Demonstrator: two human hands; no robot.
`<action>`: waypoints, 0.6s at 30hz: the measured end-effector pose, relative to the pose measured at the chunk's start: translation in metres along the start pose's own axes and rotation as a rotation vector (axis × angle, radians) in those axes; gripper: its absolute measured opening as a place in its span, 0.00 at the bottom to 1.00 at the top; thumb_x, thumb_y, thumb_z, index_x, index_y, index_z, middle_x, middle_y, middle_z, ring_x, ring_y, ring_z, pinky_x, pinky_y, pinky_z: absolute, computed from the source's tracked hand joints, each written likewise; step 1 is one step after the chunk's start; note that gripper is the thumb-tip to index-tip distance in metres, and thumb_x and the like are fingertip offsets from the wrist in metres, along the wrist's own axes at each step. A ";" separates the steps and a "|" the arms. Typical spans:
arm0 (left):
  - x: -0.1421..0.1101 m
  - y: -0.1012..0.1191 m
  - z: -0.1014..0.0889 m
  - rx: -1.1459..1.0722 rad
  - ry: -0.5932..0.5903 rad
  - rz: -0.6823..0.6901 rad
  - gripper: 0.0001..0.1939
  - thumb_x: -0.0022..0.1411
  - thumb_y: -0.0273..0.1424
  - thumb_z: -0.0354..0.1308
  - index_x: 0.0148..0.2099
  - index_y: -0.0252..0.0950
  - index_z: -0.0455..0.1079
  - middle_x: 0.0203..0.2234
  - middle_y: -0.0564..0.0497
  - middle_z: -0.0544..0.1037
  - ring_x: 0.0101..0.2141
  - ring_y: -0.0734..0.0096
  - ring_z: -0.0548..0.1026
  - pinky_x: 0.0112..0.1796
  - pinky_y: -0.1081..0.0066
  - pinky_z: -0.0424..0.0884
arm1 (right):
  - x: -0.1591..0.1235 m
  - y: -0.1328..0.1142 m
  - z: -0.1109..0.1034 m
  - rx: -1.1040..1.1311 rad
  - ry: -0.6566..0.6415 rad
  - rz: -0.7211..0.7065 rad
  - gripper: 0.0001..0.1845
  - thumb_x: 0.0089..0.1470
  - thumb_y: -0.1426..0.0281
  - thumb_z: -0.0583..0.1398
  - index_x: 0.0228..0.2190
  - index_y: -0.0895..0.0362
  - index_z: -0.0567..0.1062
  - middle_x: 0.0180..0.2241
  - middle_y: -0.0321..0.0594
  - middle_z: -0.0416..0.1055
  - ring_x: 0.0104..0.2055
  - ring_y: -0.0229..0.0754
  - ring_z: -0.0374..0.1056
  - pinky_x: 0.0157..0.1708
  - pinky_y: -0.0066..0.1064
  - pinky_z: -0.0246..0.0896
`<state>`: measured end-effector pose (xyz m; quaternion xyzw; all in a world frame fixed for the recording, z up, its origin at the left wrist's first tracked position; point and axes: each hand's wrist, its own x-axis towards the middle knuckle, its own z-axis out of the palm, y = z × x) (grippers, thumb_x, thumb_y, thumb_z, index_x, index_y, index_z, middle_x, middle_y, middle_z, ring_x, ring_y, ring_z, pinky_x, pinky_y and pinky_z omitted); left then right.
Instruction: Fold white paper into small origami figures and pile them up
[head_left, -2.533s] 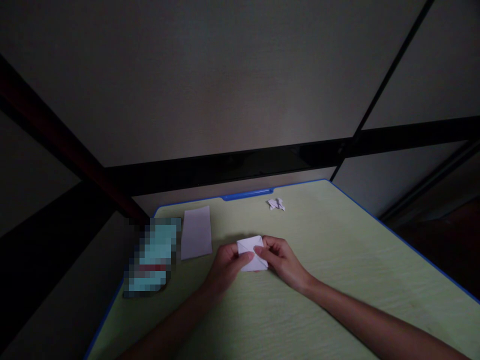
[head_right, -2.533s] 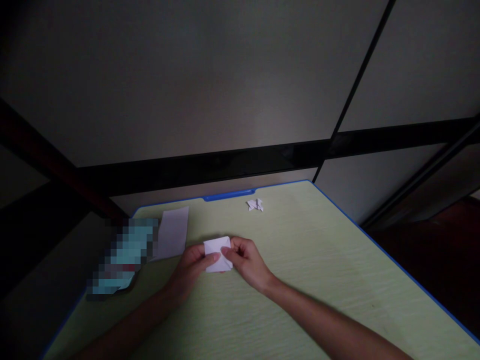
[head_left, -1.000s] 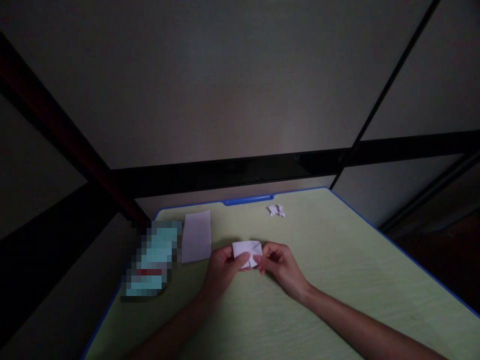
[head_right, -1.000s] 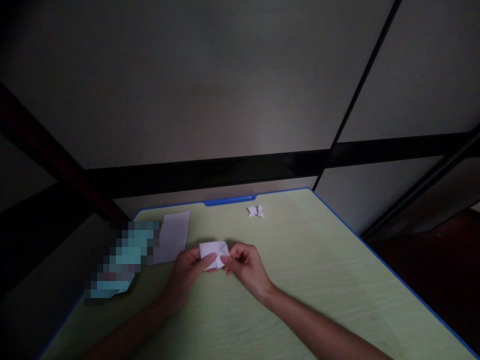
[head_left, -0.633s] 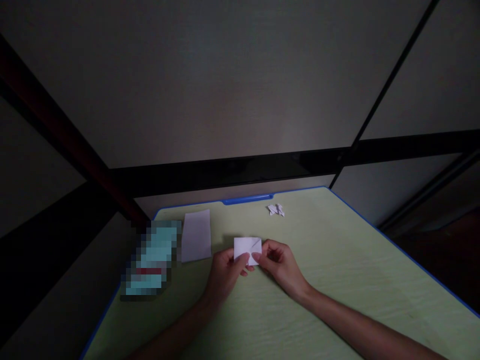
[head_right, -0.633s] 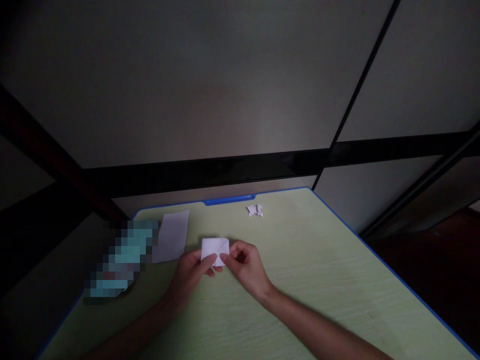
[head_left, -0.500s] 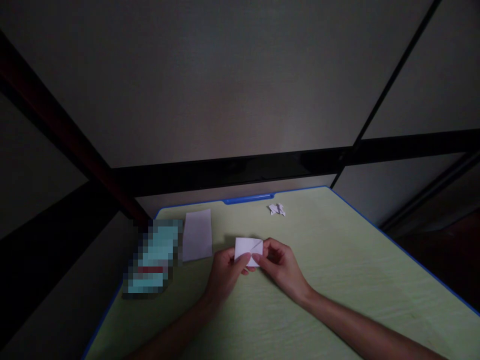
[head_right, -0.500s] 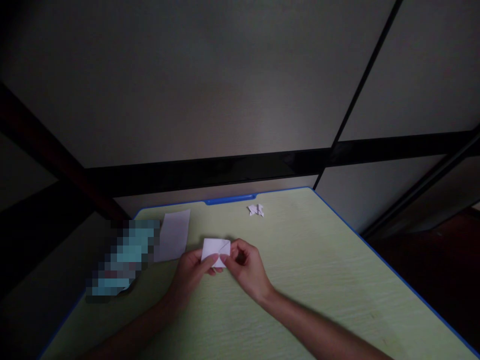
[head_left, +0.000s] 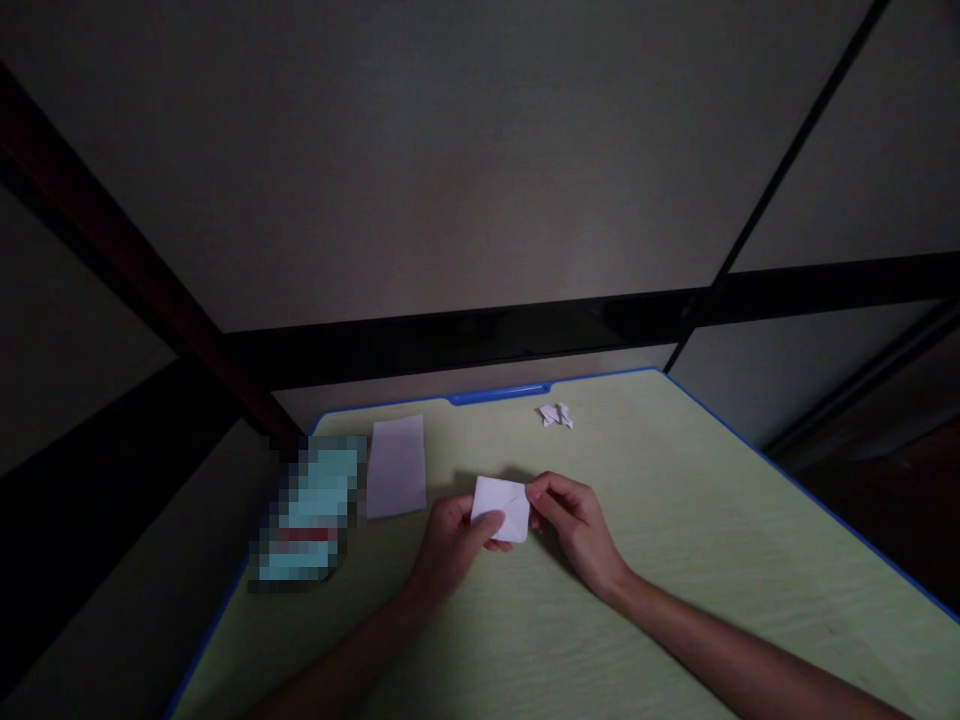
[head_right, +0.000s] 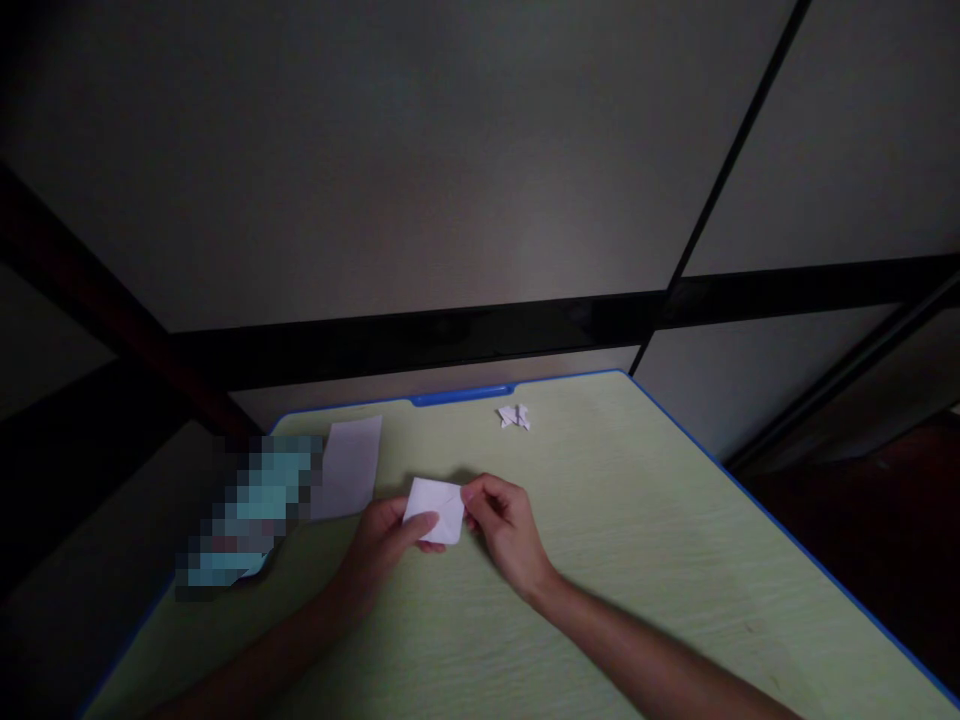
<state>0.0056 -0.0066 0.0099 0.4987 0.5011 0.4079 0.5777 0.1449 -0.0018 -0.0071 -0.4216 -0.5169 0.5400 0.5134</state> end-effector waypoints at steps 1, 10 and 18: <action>0.000 -0.001 0.000 -0.004 -0.009 0.000 0.10 0.42 0.31 0.55 0.24 0.27 0.71 0.16 0.49 0.73 0.19 0.72 0.69 0.22 0.74 0.64 | 0.000 0.000 0.000 -0.013 0.001 -0.001 0.14 0.44 0.65 0.55 0.16 0.60 0.64 0.14 0.31 0.57 0.17 0.31 0.51 0.18 0.24 0.44; 0.002 -0.006 -0.001 -0.039 -0.015 -0.021 0.10 0.42 0.31 0.56 0.25 0.27 0.71 0.16 0.49 0.74 0.19 0.72 0.70 0.22 0.74 0.64 | 0.002 0.000 0.000 -0.093 0.069 -0.048 0.09 0.41 0.67 0.58 0.17 0.59 0.64 0.13 0.29 0.55 0.16 0.30 0.49 0.16 0.23 0.44; 0.003 -0.004 -0.001 -0.048 0.010 -0.018 0.12 0.43 0.32 0.57 0.29 0.26 0.72 0.18 0.48 0.75 0.21 0.69 0.72 0.24 0.73 0.65 | 0.000 0.001 0.002 -0.083 0.038 -0.139 0.08 0.39 0.71 0.60 0.24 0.58 0.65 0.19 0.32 0.61 0.21 0.32 0.57 0.20 0.24 0.53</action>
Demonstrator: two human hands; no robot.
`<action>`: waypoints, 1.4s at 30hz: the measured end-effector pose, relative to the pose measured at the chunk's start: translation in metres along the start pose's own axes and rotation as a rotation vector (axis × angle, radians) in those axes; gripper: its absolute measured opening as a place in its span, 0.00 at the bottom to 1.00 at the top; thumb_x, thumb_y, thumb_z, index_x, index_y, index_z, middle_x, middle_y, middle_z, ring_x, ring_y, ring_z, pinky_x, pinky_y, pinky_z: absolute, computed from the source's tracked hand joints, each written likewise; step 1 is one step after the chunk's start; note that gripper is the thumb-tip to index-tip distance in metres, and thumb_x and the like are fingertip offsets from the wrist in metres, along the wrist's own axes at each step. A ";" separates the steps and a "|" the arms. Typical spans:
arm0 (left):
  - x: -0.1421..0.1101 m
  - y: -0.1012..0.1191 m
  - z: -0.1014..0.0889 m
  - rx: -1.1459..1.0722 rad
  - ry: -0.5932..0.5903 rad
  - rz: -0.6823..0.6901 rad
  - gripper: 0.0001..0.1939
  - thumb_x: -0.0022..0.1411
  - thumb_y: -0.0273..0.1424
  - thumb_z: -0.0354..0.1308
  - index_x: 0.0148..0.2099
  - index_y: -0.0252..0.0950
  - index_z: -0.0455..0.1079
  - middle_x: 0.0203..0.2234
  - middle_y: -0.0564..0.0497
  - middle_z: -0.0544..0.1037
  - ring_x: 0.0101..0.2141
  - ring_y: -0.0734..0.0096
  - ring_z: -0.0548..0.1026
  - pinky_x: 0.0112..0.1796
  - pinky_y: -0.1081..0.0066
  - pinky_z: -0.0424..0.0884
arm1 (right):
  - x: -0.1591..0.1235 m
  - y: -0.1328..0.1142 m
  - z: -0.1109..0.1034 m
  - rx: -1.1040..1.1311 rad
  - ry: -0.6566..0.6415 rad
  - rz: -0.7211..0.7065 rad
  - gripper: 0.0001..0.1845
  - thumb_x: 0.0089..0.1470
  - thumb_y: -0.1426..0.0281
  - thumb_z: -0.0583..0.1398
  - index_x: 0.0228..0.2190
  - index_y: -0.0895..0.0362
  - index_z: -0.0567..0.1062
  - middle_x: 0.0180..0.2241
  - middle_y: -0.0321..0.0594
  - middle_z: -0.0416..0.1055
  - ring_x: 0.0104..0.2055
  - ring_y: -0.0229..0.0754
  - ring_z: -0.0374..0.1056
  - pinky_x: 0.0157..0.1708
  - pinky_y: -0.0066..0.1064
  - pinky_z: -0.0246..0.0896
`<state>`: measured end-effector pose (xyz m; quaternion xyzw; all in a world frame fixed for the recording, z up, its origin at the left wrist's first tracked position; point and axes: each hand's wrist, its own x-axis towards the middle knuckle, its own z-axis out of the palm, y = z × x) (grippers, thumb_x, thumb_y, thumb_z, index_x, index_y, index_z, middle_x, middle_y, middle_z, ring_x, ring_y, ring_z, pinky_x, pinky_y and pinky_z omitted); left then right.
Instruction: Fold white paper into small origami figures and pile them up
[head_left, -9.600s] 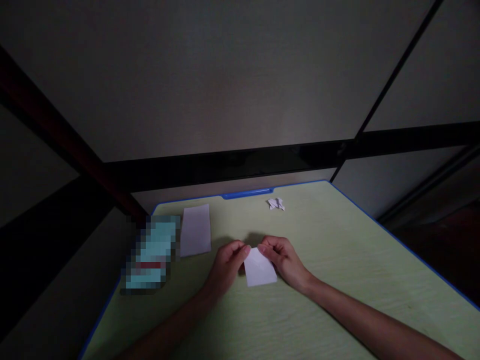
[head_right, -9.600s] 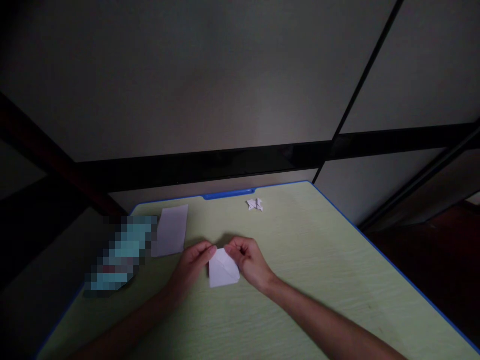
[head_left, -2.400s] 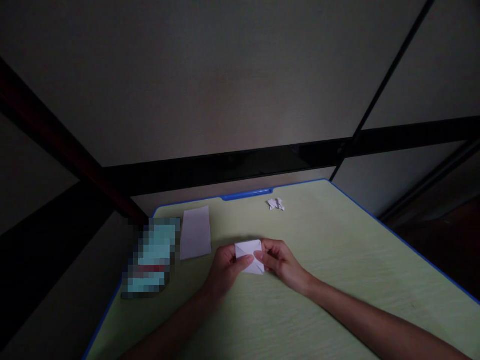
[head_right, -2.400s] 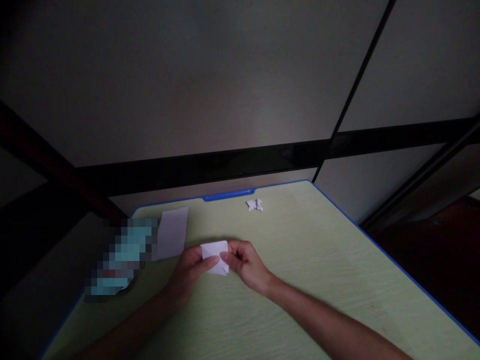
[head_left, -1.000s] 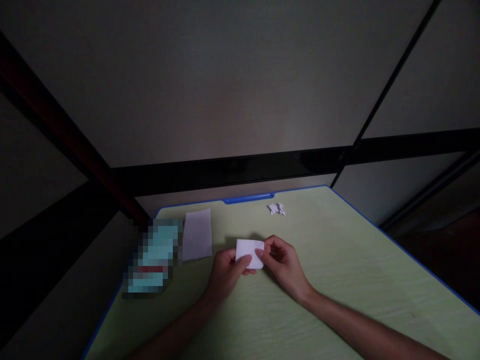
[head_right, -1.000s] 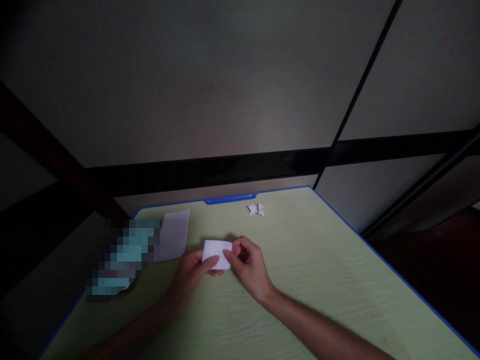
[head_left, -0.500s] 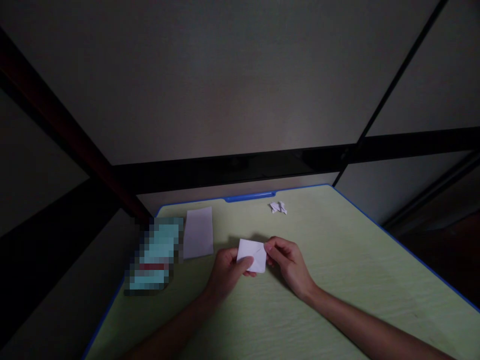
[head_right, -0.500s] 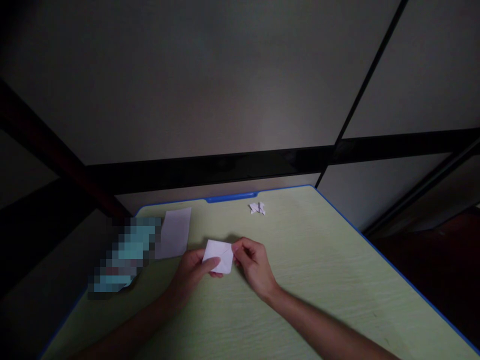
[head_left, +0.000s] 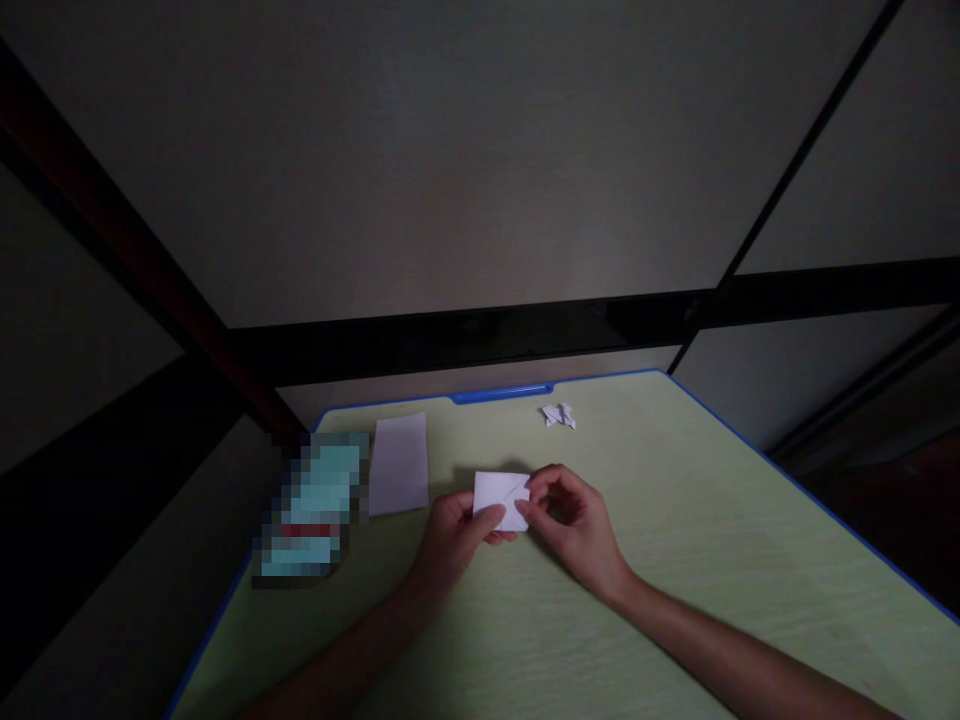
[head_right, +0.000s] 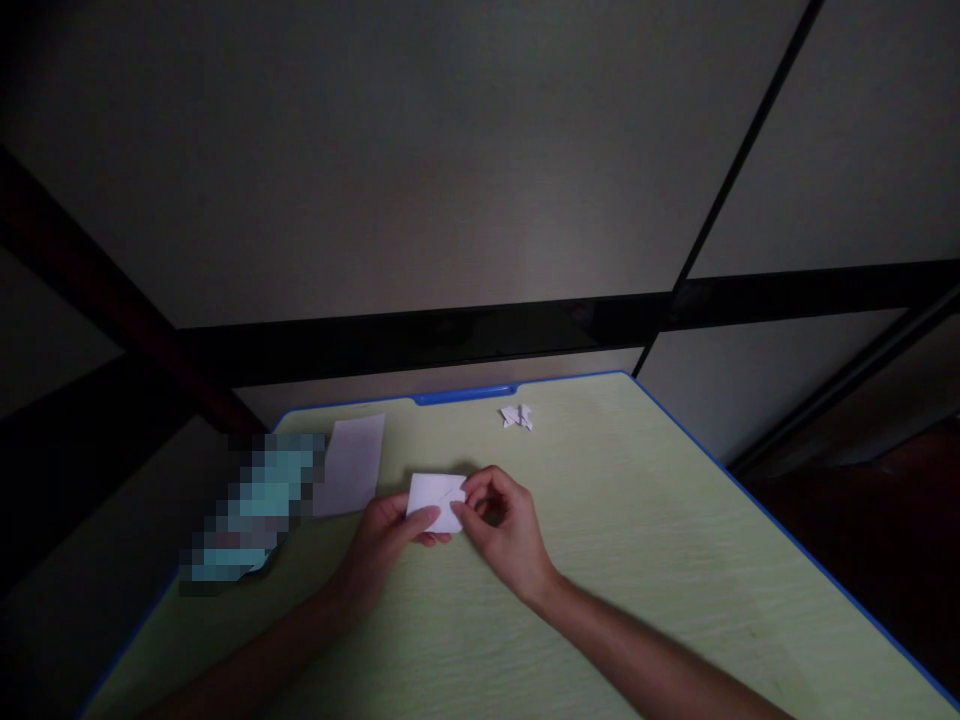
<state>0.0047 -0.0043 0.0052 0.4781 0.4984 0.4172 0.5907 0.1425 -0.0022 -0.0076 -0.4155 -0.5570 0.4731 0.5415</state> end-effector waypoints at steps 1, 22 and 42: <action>0.000 0.000 0.000 0.005 0.003 0.001 0.12 0.43 0.32 0.57 0.29 0.26 0.71 0.18 0.48 0.75 0.21 0.69 0.72 0.24 0.74 0.65 | 0.000 0.000 0.000 0.016 0.012 -0.002 0.09 0.39 0.71 0.61 0.26 0.57 0.65 0.20 0.32 0.62 0.22 0.32 0.57 0.21 0.24 0.53; -0.002 0.002 0.001 0.005 0.017 -0.021 0.11 0.42 0.31 0.57 0.28 0.27 0.72 0.18 0.49 0.75 0.21 0.70 0.71 0.24 0.74 0.66 | -0.001 0.002 -0.001 -0.028 -0.061 -0.020 0.05 0.42 0.73 0.59 0.24 0.58 0.65 0.20 0.32 0.59 0.21 0.32 0.55 0.20 0.24 0.51; 0.000 0.002 -0.004 -0.021 -0.068 -0.024 0.09 0.42 0.30 0.55 0.23 0.27 0.70 0.14 0.50 0.73 0.17 0.74 0.69 0.20 0.75 0.63 | -0.001 -0.008 -0.012 -0.377 -0.217 -0.400 0.07 0.46 0.74 0.55 0.26 0.61 0.73 0.20 0.41 0.69 0.21 0.35 0.62 0.21 0.25 0.58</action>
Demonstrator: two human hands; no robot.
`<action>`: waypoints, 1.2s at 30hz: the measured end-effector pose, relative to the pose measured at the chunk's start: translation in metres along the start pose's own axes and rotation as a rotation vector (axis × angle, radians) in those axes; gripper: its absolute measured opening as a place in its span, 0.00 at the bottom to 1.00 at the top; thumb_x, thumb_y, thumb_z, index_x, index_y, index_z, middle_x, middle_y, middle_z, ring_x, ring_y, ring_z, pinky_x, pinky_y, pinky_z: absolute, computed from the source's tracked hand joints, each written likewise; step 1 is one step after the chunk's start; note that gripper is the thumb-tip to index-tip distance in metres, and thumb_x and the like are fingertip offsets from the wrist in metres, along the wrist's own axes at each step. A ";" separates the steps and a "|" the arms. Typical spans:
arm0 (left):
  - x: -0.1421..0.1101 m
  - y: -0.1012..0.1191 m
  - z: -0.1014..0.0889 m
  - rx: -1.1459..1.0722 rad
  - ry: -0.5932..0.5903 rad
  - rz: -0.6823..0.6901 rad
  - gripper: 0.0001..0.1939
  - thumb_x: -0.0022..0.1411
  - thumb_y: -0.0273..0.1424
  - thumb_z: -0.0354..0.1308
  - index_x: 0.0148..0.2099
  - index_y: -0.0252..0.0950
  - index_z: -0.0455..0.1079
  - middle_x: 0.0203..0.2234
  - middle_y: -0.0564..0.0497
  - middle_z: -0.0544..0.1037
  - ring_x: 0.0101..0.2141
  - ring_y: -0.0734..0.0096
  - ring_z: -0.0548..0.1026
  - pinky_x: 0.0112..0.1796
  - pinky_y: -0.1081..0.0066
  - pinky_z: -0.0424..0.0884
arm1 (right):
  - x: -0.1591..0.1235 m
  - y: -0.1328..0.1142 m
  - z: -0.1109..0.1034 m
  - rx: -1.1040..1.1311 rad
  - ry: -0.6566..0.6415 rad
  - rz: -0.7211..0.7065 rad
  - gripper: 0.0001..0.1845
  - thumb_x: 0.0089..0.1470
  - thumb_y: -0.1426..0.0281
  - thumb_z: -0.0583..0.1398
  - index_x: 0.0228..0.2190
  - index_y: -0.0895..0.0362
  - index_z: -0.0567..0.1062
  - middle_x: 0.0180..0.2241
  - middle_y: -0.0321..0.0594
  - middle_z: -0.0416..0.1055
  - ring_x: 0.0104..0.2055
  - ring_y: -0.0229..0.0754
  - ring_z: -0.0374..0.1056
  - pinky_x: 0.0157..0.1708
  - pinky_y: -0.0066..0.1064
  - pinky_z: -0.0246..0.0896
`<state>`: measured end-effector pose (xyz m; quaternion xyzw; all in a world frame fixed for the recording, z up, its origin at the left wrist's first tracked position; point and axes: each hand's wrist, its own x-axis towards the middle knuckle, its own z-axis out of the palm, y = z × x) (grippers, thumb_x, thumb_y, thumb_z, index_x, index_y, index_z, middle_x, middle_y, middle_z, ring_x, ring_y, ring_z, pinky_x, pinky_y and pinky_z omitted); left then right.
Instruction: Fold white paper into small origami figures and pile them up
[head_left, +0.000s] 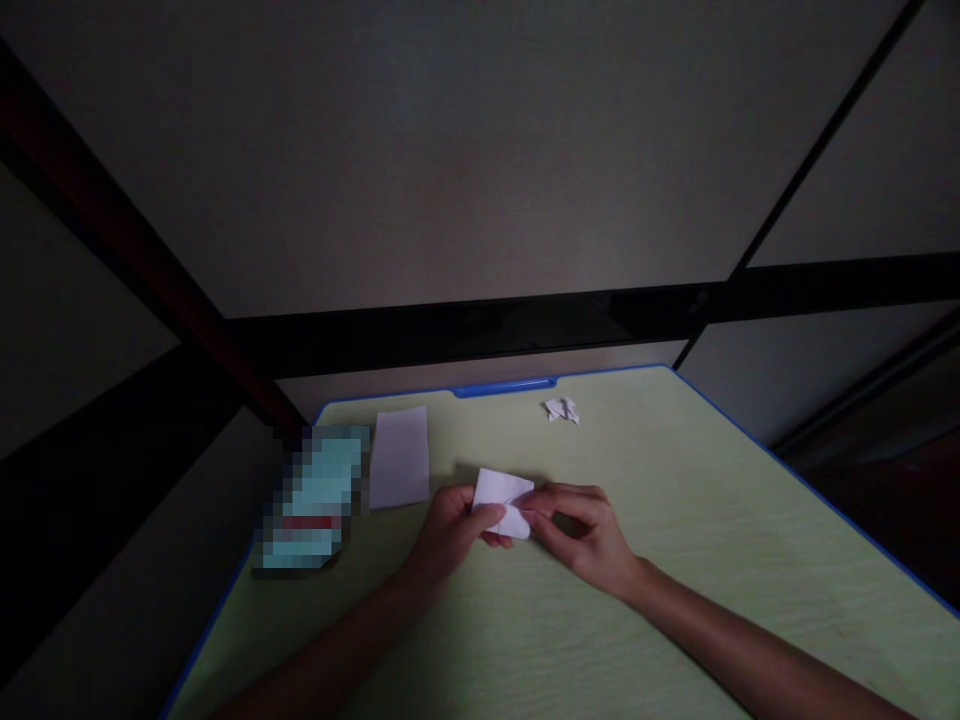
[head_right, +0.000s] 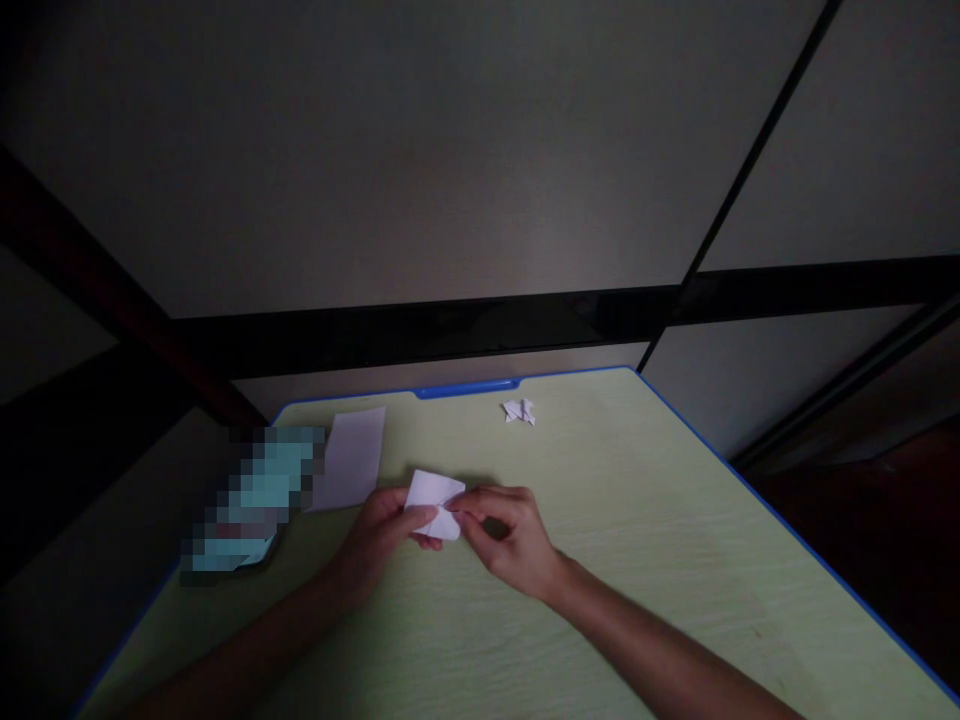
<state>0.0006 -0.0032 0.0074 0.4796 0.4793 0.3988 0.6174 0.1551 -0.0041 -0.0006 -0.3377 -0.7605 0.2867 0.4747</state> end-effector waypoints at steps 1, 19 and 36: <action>0.000 0.000 0.000 -0.002 -0.011 -0.001 0.09 0.42 0.30 0.55 0.23 0.28 0.70 0.14 0.50 0.73 0.17 0.74 0.69 0.20 0.75 0.63 | 0.000 0.001 -0.001 -0.012 -0.021 -0.049 0.08 0.46 0.75 0.54 0.27 0.61 0.73 0.21 0.41 0.69 0.22 0.35 0.63 0.22 0.25 0.58; 0.002 -0.003 -0.002 0.049 -0.031 0.035 0.11 0.45 0.32 0.54 0.24 0.27 0.70 0.14 0.50 0.73 0.17 0.74 0.68 0.21 0.76 0.63 | 0.000 0.003 -0.007 -0.065 -0.110 -0.214 0.11 0.48 0.78 0.52 0.32 0.60 0.72 0.21 0.41 0.66 0.22 0.34 0.60 0.20 0.23 0.55; 0.004 -0.005 -0.004 -0.006 -0.033 0.002 0.13 0.45 0.35 0.54 0.25 0.27 0.71 0.14 0.50 0.73 0.18 0.73 0.70 0.21 0.75 0.65 | 0.000 0.007 -0.006 -0.061 -0.200 -0.213 0.10 0.48 0.77 0.53 0.31 0.60 0.73 0.25 0.42 0.68 0.26 0.34 0.62 0.23 0.23 0.56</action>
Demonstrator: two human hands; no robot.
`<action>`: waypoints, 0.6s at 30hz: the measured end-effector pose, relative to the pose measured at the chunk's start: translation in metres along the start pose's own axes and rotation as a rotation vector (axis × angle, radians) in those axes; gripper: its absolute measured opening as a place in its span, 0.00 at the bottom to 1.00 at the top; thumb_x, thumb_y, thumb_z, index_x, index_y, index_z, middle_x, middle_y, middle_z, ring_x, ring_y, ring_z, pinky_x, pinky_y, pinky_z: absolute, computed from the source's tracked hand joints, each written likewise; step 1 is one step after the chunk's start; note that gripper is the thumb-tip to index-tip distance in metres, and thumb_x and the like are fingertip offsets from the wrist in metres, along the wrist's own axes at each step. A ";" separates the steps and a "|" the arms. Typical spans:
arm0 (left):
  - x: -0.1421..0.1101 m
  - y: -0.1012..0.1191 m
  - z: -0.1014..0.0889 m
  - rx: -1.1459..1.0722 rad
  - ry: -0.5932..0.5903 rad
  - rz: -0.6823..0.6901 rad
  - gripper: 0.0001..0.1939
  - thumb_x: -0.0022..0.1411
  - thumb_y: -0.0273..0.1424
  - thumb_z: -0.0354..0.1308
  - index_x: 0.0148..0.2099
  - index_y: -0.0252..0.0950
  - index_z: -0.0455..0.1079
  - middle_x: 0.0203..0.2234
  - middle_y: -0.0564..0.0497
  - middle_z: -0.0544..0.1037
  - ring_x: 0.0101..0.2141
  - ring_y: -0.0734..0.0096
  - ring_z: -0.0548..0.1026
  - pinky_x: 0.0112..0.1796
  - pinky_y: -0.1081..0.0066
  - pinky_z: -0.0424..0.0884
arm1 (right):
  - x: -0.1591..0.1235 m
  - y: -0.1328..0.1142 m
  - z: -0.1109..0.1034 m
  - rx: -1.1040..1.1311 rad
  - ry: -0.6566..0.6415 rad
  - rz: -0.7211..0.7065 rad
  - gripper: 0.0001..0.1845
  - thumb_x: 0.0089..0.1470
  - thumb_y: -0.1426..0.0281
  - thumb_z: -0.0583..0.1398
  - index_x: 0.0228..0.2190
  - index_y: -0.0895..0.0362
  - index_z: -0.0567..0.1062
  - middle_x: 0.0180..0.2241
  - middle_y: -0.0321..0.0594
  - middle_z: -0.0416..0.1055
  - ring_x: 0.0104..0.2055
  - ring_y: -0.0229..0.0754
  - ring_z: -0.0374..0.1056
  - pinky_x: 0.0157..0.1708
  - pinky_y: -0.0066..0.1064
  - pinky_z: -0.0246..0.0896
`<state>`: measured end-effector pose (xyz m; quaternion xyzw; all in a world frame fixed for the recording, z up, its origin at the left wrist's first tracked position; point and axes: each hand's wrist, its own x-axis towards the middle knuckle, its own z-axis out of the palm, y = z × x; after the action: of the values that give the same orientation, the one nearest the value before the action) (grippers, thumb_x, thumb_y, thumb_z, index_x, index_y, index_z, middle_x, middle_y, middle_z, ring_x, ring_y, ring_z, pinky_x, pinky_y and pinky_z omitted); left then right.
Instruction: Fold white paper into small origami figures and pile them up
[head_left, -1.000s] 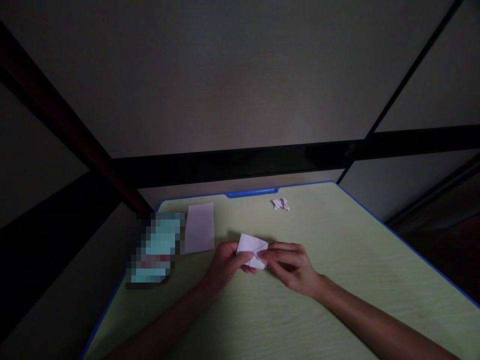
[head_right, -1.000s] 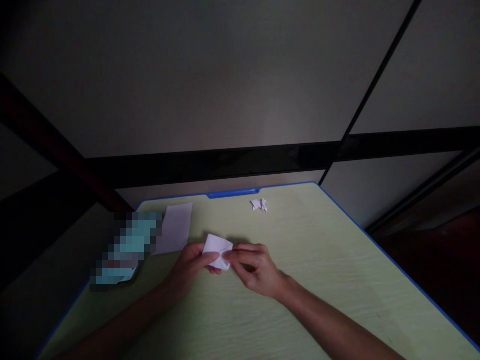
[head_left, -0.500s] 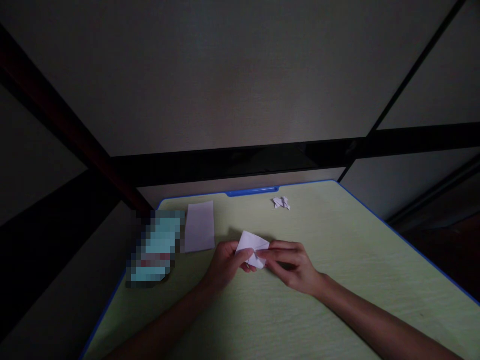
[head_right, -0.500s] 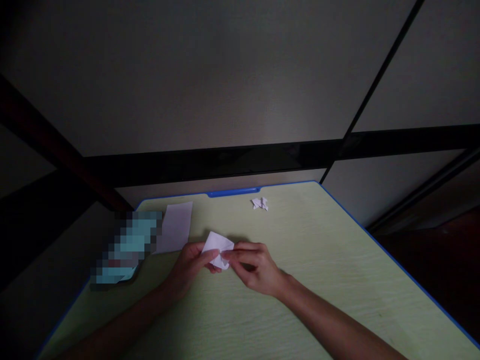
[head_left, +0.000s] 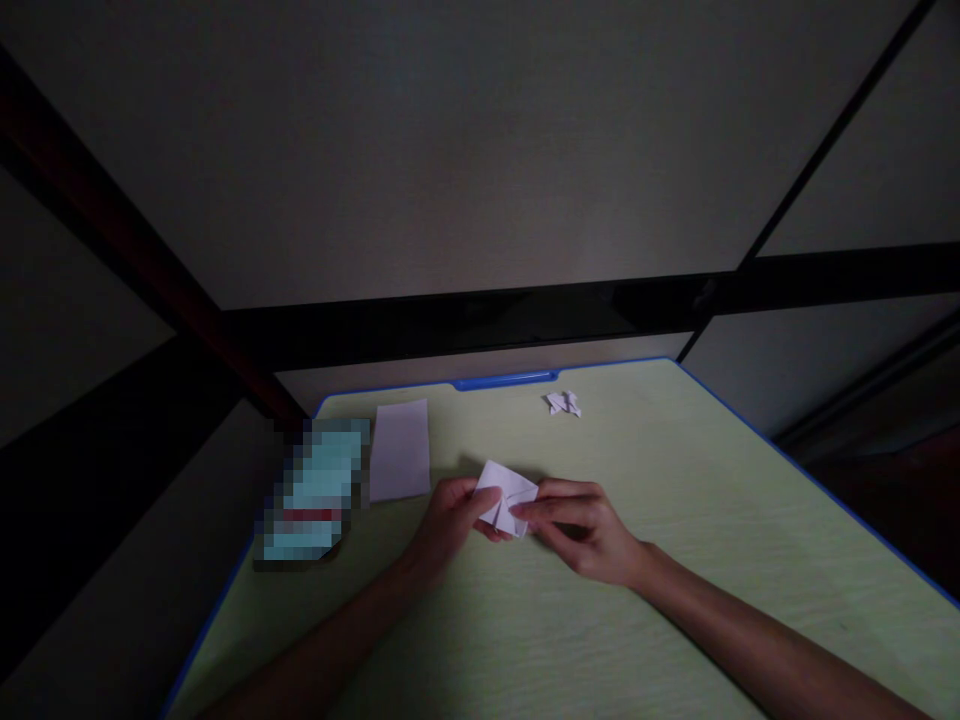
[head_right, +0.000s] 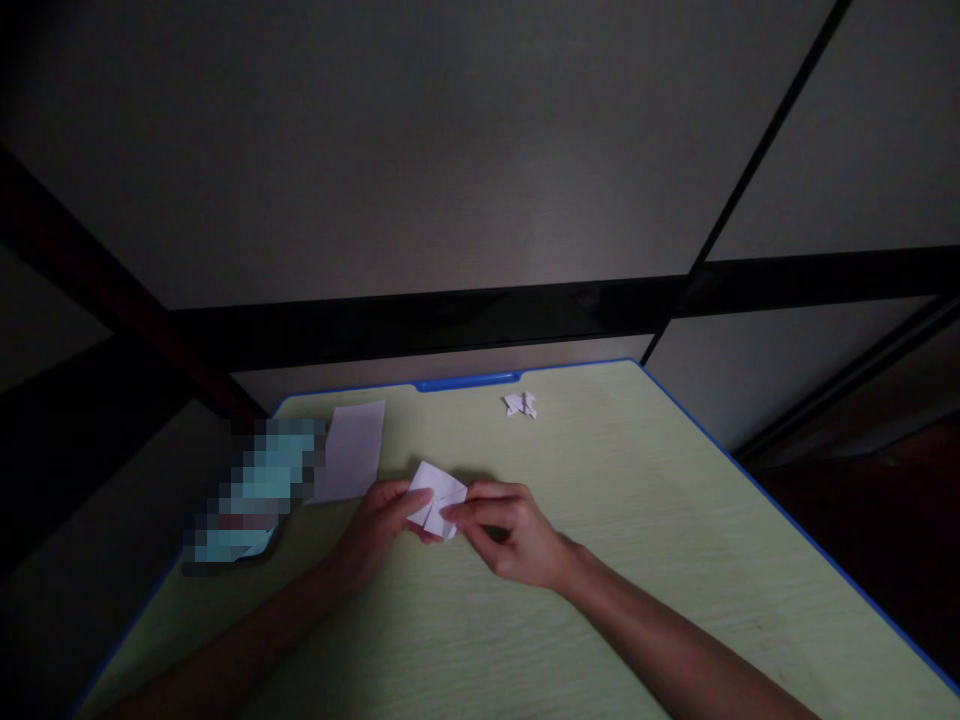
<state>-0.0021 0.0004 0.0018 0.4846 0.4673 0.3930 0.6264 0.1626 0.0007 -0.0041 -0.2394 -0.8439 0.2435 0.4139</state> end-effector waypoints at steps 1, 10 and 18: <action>-0.001 0.001 0.000 0.011 -0.001 -0.003 0.12 0.44 0.34 0.55 0.24 0.28 0.70 0.14 0.50 0.73 0.18 0.73 0.69 0.21 0.75 0.65 | 0.000 0.000 0.000 0.000 -0.005 0.001 0.10 0.48 0.77 0.53 0.31 0.60 0.73 0.25 0.42 0.68 0.26 0.34 0.62 0.23 0.23 0.56; -0.004 0.007 0.002 0.116 0.107 0.045 0.10 0.43 0.32 0.57 0.20 0.29 0.69 0.13 0.52 0.71 0.17 0.75 0.67 0.20 0.77 0.62 | 0.003 -0.003 0.001 0.289 0.065 0.220 0.04 0.47 0.74 0.54 0.28 0.60 0.68 0.24 0.40 0.67 0.25 0.34 0.63 0.24 0.26 0.59; -0.004 0.008 0.005 0.103 0.193 0.101 0.10 0.42 0.33 0.57 0.17 0.30 0.67 0.12 0.54 0.70 0.16 0.77 0.65 0.19 0.78 0.61 | 0.015 -0.001 0.011 0.708 -0.021 0.714 0.14 0.44 0.63 0.56 0.18 0.62 0.65 0.13 0.31 0.61 0.13 0.27 0.56 0.13 0.19 0.50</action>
<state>0.0015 -0.0033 0.0109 0.4990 0.5198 0.4444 0.5323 0.1456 0.0065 -0.0001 -0.3557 -0.5790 0.6437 0.3520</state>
